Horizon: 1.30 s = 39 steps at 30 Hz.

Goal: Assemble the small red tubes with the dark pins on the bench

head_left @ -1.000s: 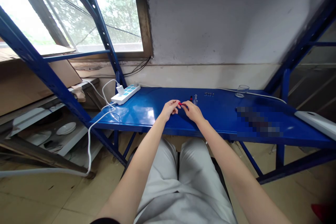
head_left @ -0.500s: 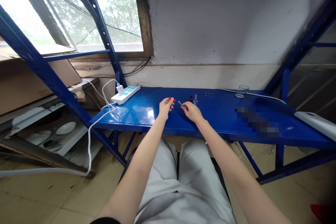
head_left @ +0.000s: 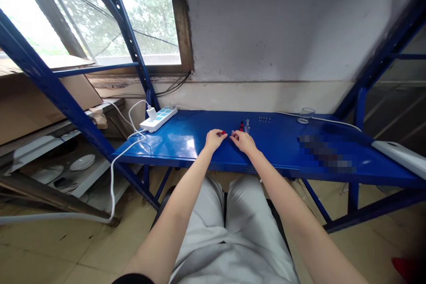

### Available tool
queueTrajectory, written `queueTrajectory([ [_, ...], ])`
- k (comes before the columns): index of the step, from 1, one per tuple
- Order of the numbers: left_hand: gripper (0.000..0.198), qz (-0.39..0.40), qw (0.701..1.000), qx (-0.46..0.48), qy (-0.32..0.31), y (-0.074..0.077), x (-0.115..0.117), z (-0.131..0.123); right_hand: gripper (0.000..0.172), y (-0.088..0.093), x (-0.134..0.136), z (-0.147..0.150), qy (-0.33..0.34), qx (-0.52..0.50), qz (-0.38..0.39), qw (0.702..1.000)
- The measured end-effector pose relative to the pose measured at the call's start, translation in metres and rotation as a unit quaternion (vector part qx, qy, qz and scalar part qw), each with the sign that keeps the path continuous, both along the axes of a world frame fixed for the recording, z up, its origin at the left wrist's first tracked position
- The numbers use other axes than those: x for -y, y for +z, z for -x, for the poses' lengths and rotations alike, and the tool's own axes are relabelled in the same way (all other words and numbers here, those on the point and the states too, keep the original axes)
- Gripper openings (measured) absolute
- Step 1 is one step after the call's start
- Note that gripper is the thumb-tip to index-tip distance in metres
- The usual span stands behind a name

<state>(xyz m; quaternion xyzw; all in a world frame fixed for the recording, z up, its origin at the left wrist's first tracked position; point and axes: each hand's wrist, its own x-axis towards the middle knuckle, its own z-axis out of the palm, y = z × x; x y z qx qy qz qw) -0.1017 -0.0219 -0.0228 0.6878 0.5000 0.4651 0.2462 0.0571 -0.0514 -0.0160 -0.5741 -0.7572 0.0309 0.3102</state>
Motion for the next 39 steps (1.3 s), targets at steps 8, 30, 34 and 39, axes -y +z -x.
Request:
queueTrajectory([
  [8,0.017,0.01,0.992,-0.124,0.012,0.001,0.004,-0.001,0.013,-0.005,-0.006,0.001,-0.04,0.038,0.017,0.998],
  [30,0.012,-0.094,0.984,0.117,0.096,0.008,0.006,0.004,0.032,0.01,0.009,0.006,-0.078,0.063,0.085,0.991],
  [34,0.015,-0.129,0.987,0.072,0.064,0.006,0.009,0.002,0.03,0.009,0.008,0.006,-0.076,0.066,0.081,0.992],
  [39,0.017,-0.128,0.991,-0.023,0.008,0.003,0.01,0.0,0.031,0.007,0.006,0.005,-0.076,0.064,0.076,0.992],
])
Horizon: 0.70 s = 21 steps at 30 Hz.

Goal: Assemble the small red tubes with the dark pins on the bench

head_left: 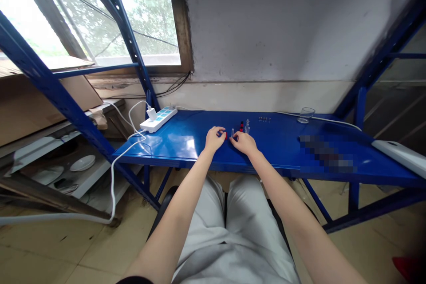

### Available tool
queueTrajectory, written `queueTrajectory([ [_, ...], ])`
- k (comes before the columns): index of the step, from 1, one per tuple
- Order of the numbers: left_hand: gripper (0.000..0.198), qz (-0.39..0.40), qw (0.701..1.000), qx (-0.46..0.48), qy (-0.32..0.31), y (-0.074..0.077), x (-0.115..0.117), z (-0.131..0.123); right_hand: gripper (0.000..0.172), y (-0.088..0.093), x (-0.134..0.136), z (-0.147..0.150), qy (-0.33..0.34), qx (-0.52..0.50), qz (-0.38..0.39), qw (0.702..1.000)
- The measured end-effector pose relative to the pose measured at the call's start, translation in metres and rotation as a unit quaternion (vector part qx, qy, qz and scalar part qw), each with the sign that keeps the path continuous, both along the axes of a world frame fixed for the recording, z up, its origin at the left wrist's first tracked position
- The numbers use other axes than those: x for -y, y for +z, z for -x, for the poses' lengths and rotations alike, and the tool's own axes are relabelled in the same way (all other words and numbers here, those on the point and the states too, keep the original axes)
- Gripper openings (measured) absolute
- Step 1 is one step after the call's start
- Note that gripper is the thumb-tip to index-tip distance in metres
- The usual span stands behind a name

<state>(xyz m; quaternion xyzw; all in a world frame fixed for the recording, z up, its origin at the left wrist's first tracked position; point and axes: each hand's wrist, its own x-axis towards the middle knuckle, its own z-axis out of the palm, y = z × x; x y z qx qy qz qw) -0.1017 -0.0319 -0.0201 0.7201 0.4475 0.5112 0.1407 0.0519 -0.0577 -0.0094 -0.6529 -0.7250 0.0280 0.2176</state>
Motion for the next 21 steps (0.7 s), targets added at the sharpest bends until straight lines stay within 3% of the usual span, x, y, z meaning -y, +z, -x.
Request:
queueTrajectory([
  [4,0.019,0.024,0.998,-0.059,-0.009,-0.0023,-0.0014,0.0005,0.03,-0.0014,-0.0017,-0.0013,0.005,0.001,-0.003,1.0],
  [8,0.017,0.035,0.998,-0.054,0.006,-0.004,-0.0036,0.0005,0.03,-0.0015,-0.003,-0.0018,0.004,0.008,-0.004,1.0],
  [14,0.014,0.068,0.995,0.071,0.021,-0.0003,-0.0027,-0.0002,0.028,-0.0011,-0.0042,-0.0013,0.0,0.014,0.003,1.0],
  [21,0.017,0.052,0.979,0.197,-0.032,0.0017,-0.0057,-0.0006,0.023,-0.0021,-0.0067,-0.001,-0.005,0.03,0.011,0.999],
])
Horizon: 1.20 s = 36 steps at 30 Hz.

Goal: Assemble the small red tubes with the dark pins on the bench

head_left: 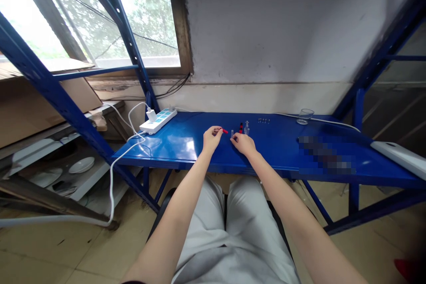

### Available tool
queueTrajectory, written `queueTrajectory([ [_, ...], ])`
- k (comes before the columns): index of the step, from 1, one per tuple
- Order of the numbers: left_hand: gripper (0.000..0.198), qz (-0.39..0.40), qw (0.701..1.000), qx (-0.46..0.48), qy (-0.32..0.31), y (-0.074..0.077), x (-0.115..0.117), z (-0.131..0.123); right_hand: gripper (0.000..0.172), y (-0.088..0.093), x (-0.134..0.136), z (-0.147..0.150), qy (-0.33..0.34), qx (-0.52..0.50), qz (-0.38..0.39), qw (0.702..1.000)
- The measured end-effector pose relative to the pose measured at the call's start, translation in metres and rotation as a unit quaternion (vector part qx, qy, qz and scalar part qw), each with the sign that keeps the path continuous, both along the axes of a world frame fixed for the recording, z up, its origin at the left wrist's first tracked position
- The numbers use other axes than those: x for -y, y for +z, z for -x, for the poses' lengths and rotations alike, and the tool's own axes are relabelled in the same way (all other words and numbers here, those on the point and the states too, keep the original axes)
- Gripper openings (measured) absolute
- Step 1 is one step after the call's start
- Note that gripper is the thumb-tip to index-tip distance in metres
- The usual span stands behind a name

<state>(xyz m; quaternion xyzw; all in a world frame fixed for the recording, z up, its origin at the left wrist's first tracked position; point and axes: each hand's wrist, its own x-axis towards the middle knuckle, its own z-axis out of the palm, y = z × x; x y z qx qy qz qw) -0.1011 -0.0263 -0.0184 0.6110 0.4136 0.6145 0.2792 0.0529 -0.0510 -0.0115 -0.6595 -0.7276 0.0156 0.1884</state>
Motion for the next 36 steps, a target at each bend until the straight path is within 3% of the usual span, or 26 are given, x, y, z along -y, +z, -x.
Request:
queueTrajectory([
  [5,0.022,-0.012,0.999,0.037,-0.038,0.0,0.0,-0.001,0.02,0.002,0.002,0.001,0.015,0.024,-0.006,1.0],
  [23,0.021,-0.028,0.997,-0.047,-0.046,0.009,0.013,-0.003,0.017,0.008,0.012,0.005,0.027,0.084,-0.042,0.995],
  [36,0.018,-0.019,0.992,-0.101,-0.074,0.004,0.011,-0.003,0.017,0.009,0.012,0.005,0.031,0.065,-0.049,0.996],
])
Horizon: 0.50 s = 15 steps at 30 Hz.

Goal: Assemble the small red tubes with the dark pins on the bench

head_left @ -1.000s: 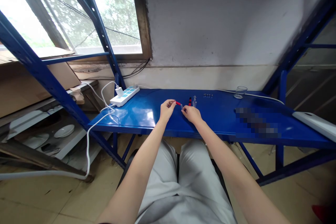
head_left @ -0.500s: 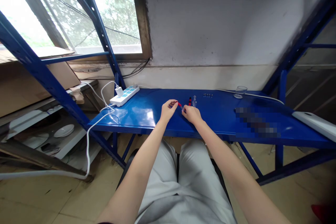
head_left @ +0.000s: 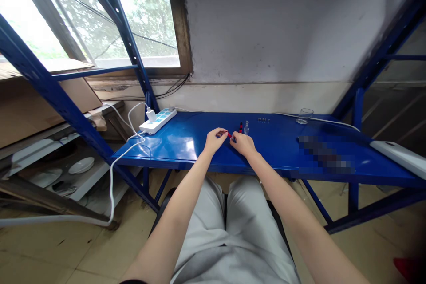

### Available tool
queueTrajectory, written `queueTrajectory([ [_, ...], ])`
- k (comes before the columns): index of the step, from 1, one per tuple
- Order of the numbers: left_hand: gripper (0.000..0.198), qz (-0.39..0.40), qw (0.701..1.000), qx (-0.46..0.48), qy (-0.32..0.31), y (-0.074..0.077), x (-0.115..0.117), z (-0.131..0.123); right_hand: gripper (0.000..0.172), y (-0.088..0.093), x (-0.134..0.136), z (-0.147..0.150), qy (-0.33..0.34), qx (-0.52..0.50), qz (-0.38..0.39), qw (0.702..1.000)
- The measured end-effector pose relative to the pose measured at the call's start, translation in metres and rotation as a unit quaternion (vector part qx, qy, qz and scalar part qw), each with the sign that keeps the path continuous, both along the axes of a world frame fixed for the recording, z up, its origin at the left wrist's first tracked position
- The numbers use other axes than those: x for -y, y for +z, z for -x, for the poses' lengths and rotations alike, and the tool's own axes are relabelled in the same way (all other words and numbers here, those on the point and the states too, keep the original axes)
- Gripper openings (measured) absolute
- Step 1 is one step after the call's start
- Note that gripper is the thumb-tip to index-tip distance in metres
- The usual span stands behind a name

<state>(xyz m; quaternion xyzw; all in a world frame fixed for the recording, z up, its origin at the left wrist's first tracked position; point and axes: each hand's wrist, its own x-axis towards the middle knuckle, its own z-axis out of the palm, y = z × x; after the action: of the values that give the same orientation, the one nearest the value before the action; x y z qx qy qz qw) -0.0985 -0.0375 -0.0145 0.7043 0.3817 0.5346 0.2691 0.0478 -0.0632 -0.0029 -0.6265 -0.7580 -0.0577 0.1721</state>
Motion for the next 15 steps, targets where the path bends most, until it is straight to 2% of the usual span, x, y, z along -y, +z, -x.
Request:
queueTrajectory([
  [3,0.019,0.006,1.0,-0.028,-0.01,-0.0011,0.0001,-0.0003,0.019,0.0003,0.0004,-0.0007,0.001,-0.017,-0.012,1.0],
  [12,0.022,0.017,0.999,-0.016,0.032,-0.0028,-0.0034,-0.0016,0.023,0.0016,0.0045,-0.0005,0.04,-0.08,-0.057,0.994],
  [15,0.023,0.022,0.999,-0.032,0.015,-0.0035,-0.0047,-0.0017,0.025,0.0011,0.0053,-0.0003,0.052,-0.084,-0.073,0.992],
])
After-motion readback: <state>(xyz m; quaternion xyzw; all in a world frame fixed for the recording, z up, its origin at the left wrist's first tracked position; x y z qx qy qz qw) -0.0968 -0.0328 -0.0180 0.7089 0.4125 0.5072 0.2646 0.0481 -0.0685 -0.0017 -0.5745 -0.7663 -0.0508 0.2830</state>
